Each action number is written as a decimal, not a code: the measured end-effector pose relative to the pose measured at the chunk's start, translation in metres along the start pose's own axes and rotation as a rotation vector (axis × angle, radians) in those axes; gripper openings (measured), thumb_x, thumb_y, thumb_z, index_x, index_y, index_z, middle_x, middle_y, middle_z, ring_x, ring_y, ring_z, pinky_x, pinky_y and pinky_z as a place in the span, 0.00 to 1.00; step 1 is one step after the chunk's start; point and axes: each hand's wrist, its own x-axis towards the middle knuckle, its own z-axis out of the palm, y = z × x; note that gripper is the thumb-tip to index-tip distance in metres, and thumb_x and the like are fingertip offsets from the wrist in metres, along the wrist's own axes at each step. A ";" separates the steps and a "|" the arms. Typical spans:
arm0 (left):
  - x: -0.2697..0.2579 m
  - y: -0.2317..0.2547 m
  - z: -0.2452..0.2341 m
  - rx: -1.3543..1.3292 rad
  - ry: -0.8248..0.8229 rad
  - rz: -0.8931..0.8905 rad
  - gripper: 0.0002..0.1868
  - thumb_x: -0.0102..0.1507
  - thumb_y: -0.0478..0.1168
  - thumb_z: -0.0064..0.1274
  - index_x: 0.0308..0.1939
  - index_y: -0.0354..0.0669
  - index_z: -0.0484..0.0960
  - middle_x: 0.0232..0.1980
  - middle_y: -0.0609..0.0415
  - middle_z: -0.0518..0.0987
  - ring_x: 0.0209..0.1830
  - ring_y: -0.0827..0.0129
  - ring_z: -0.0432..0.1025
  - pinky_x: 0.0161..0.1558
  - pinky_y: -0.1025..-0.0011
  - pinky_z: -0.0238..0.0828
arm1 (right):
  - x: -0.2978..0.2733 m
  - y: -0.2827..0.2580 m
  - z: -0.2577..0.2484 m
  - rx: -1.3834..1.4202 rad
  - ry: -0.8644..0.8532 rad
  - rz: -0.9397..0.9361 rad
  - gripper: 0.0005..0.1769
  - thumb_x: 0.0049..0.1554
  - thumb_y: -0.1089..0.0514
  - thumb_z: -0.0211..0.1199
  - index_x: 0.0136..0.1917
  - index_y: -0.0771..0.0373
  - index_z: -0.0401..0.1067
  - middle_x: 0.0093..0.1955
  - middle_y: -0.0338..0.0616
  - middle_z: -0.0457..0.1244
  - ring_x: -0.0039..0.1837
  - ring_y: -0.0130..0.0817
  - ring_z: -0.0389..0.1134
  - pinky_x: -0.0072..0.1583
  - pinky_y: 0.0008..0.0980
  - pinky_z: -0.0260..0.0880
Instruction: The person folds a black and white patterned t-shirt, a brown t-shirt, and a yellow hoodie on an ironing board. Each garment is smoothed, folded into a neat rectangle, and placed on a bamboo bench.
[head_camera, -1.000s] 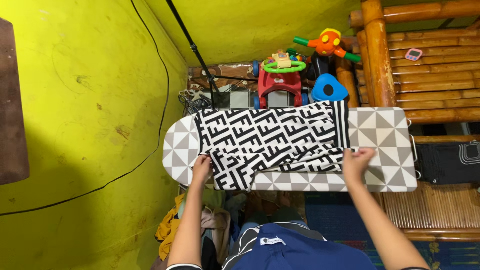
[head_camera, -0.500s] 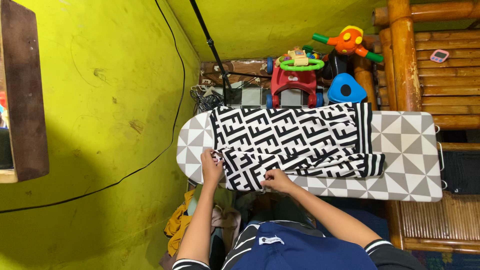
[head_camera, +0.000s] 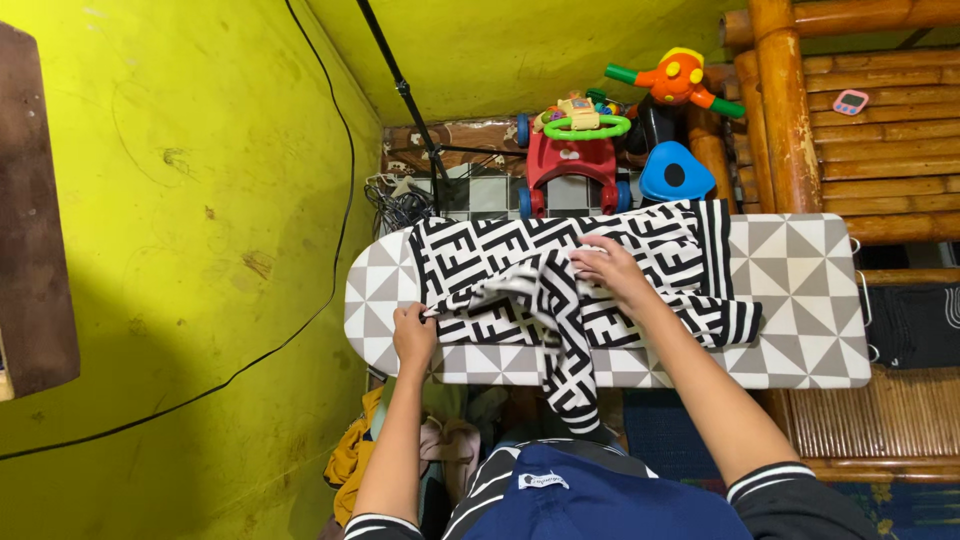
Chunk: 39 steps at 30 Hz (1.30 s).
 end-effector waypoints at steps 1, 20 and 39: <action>0.000 0.002 0.000 0.004 -0.008 -0.004 0.11 0.58 0.39 0.57 0.45 0.48 0.81 0.48 0.45 0.72 0.43 0.46 0.74 0.45 0.54 0.72 | -0.004 0.002 -0.009 -0.081 0.070 0.020 0.18 0.61 0.58 0.60 0.62 0.64 0.66 0.47 0.41 0.69 0.47 0.26 0.70 0.46 0.20 0.73; -0.003 0.002 0.008 0.000 -0.015 -0.083 0.15 0.64 0.48 0.52 0.49 0.48 0.85 0.51 0.46 0.73 0.48 0.50 0.72 0.50 0.56 0.70 | -0.052 0.044 -0.086 -0.268 0.054 0.398 0.10 0.59 0.51 0.61 0.51 0.57 0.72 0.45 0.47 0.69 0.47 0.38 0.73 0.48 0.46 0.74; -0.029 0.028 0.001 0.090 0.145 0.035 0.16 0.58 0.40 0.58 0.50 0.48 0.82 0.52 0.45 0.73 0.50 0.48 0.71 0.52 0.55 0.69 | -0.118 0.075 -0.162 -0.658 0.806 0.248 0.35 0.75 0.36 0.51 0.50 0.71 0.78 0.53 0.61 0.75 0.56 0.45 0.75 0.59 0.38 0.70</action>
